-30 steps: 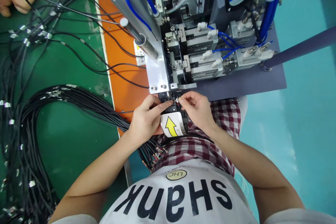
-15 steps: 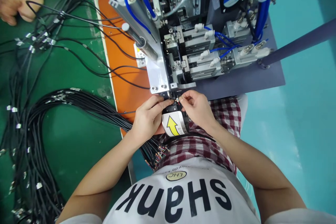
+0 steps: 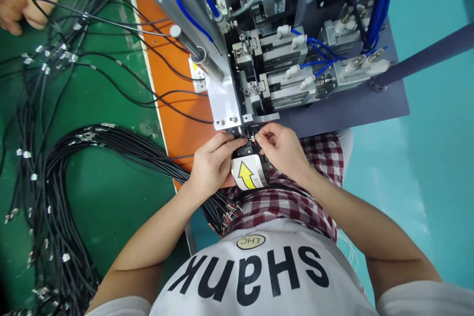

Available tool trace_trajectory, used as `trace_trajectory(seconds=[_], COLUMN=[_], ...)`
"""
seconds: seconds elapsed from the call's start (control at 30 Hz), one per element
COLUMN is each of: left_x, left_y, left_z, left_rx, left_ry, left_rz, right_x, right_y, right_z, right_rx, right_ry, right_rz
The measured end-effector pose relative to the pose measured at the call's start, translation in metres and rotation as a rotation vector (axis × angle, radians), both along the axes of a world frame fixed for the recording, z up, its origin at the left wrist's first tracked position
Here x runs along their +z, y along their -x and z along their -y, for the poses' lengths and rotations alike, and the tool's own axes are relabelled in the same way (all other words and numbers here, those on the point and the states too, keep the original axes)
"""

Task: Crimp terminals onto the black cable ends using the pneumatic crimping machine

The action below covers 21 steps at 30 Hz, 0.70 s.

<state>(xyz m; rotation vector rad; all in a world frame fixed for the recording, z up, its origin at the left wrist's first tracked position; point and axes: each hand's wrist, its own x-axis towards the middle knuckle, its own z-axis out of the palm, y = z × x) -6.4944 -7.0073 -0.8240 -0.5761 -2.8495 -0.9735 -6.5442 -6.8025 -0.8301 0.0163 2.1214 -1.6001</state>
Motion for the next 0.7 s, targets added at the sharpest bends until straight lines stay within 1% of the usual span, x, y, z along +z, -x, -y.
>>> trace_trajectory(seconds=[0.07,0.13,0.2,0.3,0.37,0.43,0.57,0.63,0.7], left_x=[0.0,0.001,0.001,0.002,0.002,0.002,0.003,0.003,0.003], left_y=[0.0,-0.001,-0.002,-0.002,-0.003,-0.003,-0.004,-0.004,-0.004], left_z=[-0.001,-0.002,-0.003,-0.004,-0.004,-0.004,-0.005,-0.006,-0.006], left_rx=[-0.002,0.0,0.002,0.008,0.015,0.012,0.021,0.028,0.022], left_ry=[0.011,0.042,0.064,0.046,0.031,0.023,0.018,0.011,-0.001], left_rz=[-0.005,-0.02,-0.031,-0.021,-0.012,-0.01,-0.012,-0.016,-0.023], right_x=[-0.001,-0.003,-0.006,-0.011,-0.014,-0.015,-0.012,-0.007,0.0], right_y=[0.001,0.002,0.004,0.002,-0.006,-0.017,-0.036,-0.039,-0.038], right_z=[0.001,0.002,0.002,-0.001,-0.005,-0.008,-0.004,-0.001,0.001], right_rx=[0.001,-0.015,-0.051,-0.106,-0.174,-0.215,-0.151,-0.128,-0.076], right_ry=[0.006,0.053,0.152,0.295,0.309,0.259,0.135,-0.006,-0.223], right_rz=[0.003,0.032,0.143,0.367,0.356,0.238,0.086,-0.099,-0.389])
